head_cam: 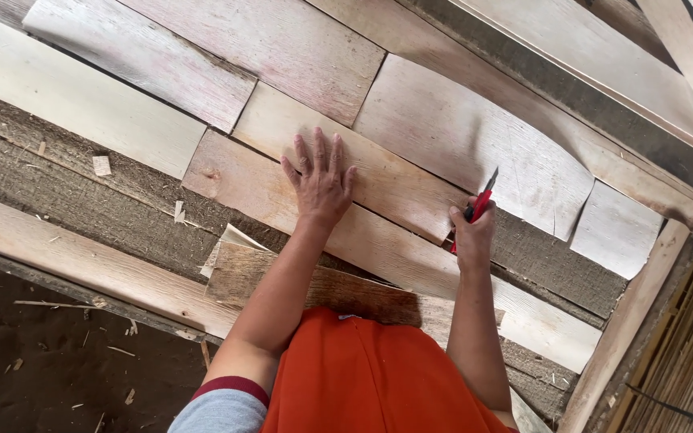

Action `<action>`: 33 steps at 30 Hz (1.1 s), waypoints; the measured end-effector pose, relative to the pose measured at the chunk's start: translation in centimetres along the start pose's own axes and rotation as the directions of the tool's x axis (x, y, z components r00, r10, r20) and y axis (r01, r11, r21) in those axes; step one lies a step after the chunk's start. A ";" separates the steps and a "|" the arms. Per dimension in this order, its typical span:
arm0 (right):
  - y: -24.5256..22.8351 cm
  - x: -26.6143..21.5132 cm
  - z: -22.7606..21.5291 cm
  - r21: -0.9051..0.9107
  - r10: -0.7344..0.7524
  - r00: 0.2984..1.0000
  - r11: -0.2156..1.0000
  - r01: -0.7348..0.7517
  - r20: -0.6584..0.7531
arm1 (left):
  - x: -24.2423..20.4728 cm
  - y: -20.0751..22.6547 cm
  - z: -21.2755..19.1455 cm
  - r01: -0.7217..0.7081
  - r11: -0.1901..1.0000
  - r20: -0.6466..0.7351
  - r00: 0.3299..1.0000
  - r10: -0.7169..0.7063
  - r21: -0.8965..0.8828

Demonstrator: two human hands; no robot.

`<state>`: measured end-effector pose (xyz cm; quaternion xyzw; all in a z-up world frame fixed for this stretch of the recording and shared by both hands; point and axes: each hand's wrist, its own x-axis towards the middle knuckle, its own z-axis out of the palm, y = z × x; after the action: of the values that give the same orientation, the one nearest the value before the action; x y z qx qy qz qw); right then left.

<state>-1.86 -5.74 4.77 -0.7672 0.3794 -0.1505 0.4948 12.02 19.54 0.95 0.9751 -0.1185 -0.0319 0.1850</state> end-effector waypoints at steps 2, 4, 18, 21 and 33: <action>-0.4 -0.4 -0.2 -0.004 0.003 1.000 1.000 -0.003 -0.003 | -0.1 0.0 0.2 -0.003 1.000 0.003 1.000 0.003 -0.003; -0.5 -0.3 -0.3 -0.004 -0.001 1.000 1.000 0.000 -0.006 | 0.1 0.1 0.1 -0.006 1.000 0.000 1.000 0.006 -0.006; -0.8 -0.2 -0.3 -0.145 0.053 0.998 0.988 -0.055 -0.018 | -0.1 0.2 -0.3 0.003 1.000 0.017 1.000 -0.003 0.010; -1.0 -0.3 -0.2 -0.155 0.057 0.998 0.986 -0.060 -0.026 | 0.0 0.1 -0.1 0.004 1.000 0.023 1.000 -0.004 0.010; 0.1 -0.4 0.8 -0.332 -0.219 0.971 0.927 0.176 -0.094 | 0.2 0.1 -0.5 0.023 1.000 0.041 0.999 -0.023 -0.004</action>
<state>-1.68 -4.98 4.41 -0.8604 0.3508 -0.1852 0.3200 12.21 19.61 1.40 0.9751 -0.1110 -0.0543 0.1842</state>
